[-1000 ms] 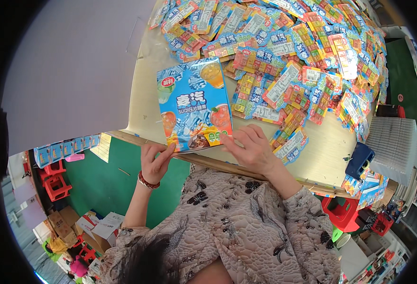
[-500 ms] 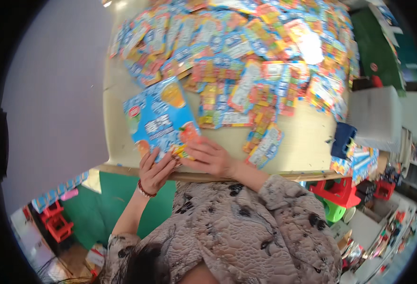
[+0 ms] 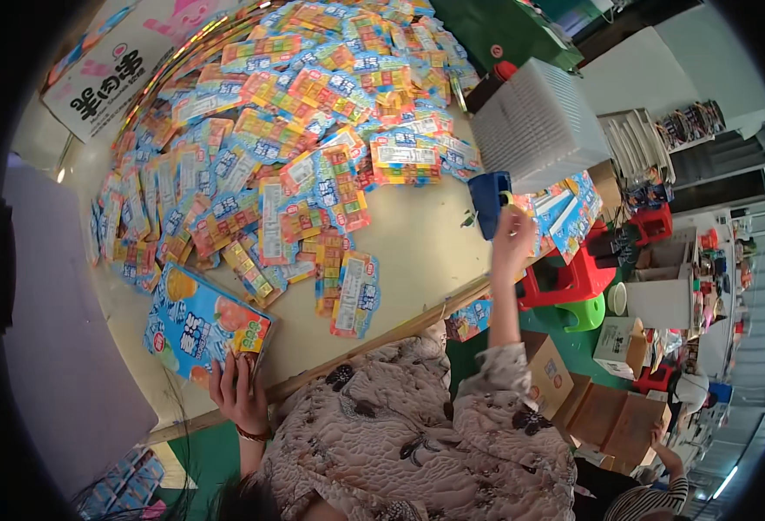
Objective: Packing small colorful snack packets into paper boxes and then organizing them into larger cardboard boxes.
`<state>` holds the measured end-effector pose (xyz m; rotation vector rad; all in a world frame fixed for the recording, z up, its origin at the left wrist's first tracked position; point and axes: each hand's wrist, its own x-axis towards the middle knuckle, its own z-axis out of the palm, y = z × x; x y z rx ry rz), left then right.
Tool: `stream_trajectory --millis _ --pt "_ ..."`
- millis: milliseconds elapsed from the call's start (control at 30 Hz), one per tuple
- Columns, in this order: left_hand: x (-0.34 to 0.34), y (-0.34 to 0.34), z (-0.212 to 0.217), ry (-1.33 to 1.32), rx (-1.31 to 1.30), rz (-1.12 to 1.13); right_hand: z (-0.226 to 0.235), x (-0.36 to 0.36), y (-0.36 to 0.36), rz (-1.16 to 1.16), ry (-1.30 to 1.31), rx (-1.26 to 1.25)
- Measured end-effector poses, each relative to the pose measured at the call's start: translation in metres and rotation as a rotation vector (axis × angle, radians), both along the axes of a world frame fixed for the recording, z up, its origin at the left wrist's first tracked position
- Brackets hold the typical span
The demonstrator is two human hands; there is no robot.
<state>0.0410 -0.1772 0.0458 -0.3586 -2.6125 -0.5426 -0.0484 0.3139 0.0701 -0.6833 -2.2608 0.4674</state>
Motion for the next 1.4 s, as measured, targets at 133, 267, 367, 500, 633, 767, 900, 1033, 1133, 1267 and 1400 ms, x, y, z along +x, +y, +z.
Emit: stream_trajectory --millis 133,267,367,500,633,767,900,1033,1133,1267,1400 --pt "-0.003 0.007 -0.011 0.065 -0.023 0.011 -0.008 0.012 0.099 -0.050 -0.300 -0.459" --pt "-0.003 0.008 -0.011 0.084 -0.028 0.027 0.015 0.006 0.089 -0.007 -0.412 -0.725" --pt "-0.003 0.009 -0.009 0.082 -0.024 0.020 0.010 0.017 0.081 0.010 0.068 -0.965" --pt "-0.004 0.008 -0.011 0.076 -0.025 0.018 -0.010 0.045 0.050 0.091 0.309 -0.944" --pt "-0.003 0.007 -0.011 0.077 -0.040 0.022 -0.046 0.052 0.042 0.142 0.430 -1.190" --pt "-0.002 0.005 -0.009 0.083 -0.041 0.030 -0.072 0.047 0.047 0.086 0.549 -1.193" --pt "0.002 0.004 -0.006 0.076 -0.030 0.053 -0.090 0.035 0.029 0.023 0.527 -1.351" --pt "-0.003 0.009 0.001 0.029 0.039 0.014 -0.047 0.031 -0.043 0.284 0.351 -1.267" --pt "-0.006 0.014 0.004 0.015 0.030 0.067 0.003 0.021 -0.151 0.758 -0.063 -1.331" --pt "-0.004 0.017 0.002 0.050 0.060 0.089 0.044 0.032 -0.280 1.110 -0.619 -1.385" --pt "0.000 0.018 -0.016 0.140 0.323 0.106 0.021 0.031 -0.324 1.138 -0.802 -1.418"
